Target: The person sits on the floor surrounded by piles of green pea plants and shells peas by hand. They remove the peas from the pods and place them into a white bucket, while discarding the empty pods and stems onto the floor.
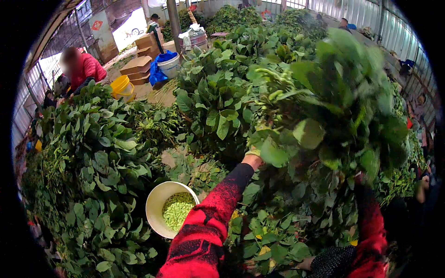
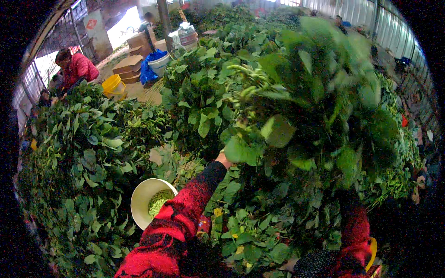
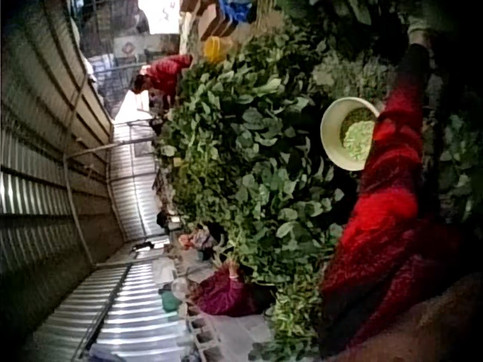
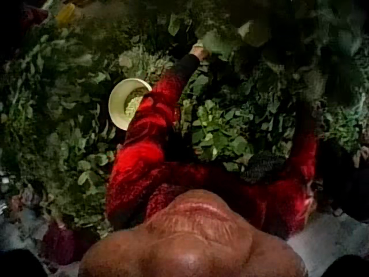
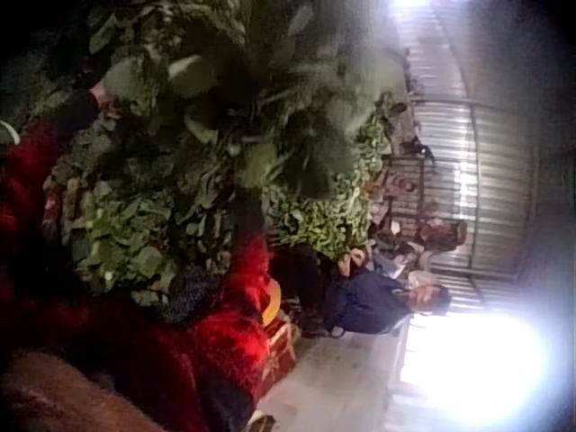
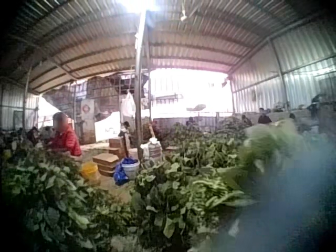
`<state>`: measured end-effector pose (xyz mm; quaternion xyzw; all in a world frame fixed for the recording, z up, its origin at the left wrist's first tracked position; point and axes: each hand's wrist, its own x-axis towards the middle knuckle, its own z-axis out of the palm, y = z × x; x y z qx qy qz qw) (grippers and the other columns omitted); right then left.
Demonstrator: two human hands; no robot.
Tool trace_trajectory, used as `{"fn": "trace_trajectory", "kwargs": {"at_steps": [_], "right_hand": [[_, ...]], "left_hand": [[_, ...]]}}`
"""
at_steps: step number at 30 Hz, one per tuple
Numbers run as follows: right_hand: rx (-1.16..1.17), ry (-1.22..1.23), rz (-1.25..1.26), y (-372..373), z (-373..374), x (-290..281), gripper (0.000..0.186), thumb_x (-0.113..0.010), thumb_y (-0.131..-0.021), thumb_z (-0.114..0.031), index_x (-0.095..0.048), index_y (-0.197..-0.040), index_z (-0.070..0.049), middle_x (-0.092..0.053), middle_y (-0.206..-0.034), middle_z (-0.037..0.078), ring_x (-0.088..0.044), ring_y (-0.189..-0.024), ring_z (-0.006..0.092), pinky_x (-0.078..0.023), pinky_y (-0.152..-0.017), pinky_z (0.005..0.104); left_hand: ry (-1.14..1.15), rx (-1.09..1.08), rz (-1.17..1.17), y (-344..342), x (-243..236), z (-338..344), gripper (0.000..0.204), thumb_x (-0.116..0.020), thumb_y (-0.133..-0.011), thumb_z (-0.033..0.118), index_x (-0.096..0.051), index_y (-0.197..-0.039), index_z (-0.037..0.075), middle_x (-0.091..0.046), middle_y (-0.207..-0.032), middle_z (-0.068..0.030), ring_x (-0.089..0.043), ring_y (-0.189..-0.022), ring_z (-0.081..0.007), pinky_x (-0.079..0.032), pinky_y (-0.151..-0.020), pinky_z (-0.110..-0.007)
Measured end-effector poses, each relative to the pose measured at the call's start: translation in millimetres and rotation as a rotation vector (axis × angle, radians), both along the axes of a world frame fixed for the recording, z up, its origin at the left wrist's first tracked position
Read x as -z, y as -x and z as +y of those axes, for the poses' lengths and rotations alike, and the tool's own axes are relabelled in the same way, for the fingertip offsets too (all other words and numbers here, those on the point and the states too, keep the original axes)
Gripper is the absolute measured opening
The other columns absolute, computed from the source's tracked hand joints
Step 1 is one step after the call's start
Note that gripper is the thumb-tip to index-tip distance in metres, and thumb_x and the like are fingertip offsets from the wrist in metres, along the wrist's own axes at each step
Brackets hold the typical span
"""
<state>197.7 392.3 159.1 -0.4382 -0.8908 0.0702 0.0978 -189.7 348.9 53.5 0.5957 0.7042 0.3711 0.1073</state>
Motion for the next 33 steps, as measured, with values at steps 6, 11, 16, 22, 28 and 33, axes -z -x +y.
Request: {"fn": "trace_trajectory", "kwargs": {"at_steps": [6,11,16,22,28,33], "right_hand": [[-0.15,0.004,0.173,24.0,-18.1,-15.8,0.02,-0.049,-0.081,-0.016,-0.05,-0.098,-0.005,-0.049,-0.074,0.013,-0.047,-0.069,0.0247,-0.04,-0.062,0.036],[-0.344,-0.047,0.342,66.4,-5.7,-46.3,0.013,-0.047,-0.084,-0.016,-0.05,-0.091,-0.006,-0.045,-0.067,0.01,-0.044,-0.062,0.0203,-0.038,-0.059,0.0345],[-0.66,-0.045,0.599,115.8,11.0,-124.0,0.012,-0.045,-0.087,-0.016,-0.05,-0.084,-0.006,-0.042,-0.06,0.006,-0.041,-0.055,0.016,-0.036,-0.055,0.0329],[-0.6,-0.356,0.279,100.7,-17.8,-255.1,0.011,-0.048,-0.087,-0.015,-0.051,-0.087,-0.005,-0.043,-0.061,0.003,-0.042,-0.055,0.011,-0.04,-0.058,0.0277],[-0.751,-0.252,0.189,85.6,7.2,-223.7,0.007,-0.054,-0.076,-0.008,-0.05,-0.079,-0.003,-0.05,-0.075,0.006,-0.051,-0.073,0.0149,-0.044,-0.068,0.0294],[-0.509,-0.205,0.256,97.9,6.3,27.8,0.022,-0.051,-0.069,-0.006,-0.057,-0.09,-0.003,-0.059,-0.092,0.011,-0.055,-0.09,0.0258,-0.043,-0.082,0.0328]], "left_hand": [[0.05,-0.023,-0.064,-36.3,4.3,-25.3,0.029,-0.049,-0.085,0.025,-0.046,-0.11,0.01,-0.054,-0.103,-0.0077,-0.053,-0.09,-0.0215,-0.045,-0.069,-0.034],[0.034,0.024,-0.061,-48.5,4.1,-36.8,0.03,-0.047,-0.086,0.026,-0.047,-0.111,0.011,-0.053,-0.106,-0.0086,-0.052,-0.093,-0.0213,-0.045,-0.072,-0.034],[-0.164,0.229,-0.12,-58.0,-44.4,-0.4,0.03,-0.045,-0.087,0.027,-0.047,-0.113,0.011,-0.051,-0.11,-0.0096,-0.051,-0.096,-0.0212,-0.044,-0.075,-0.034],[-0.277,0.642,-0.479,-138.3,-86.1,25.6,0.031,-0.043,-0.088,0.028,-0.047,-0.114,0.012,-0.05,-0.114,-0.0107,-0.05,-0.1,-0.0211,-0.043,-0.079,-0.034],[0.127,0.917,-0.415,-141.2,-37.3,-35.7,0.032,-0.041,-0.089,0.029,-0.047,-0.115,0.012,-0.049,-0.116,-0.0125,-0.049,-0.103,-0.0218,-0.043,-0.082,-0.034],[0.517,0.705,0.232,-90.8,36.9,-107.0,0.038,-0.042,-0.083,0.037,-0.053,-0.106,0.008,-0.058,-0.098,-0.0118,-0.056,-0.082,-0.0269,-0.045,-0.074,-0.033]]}}
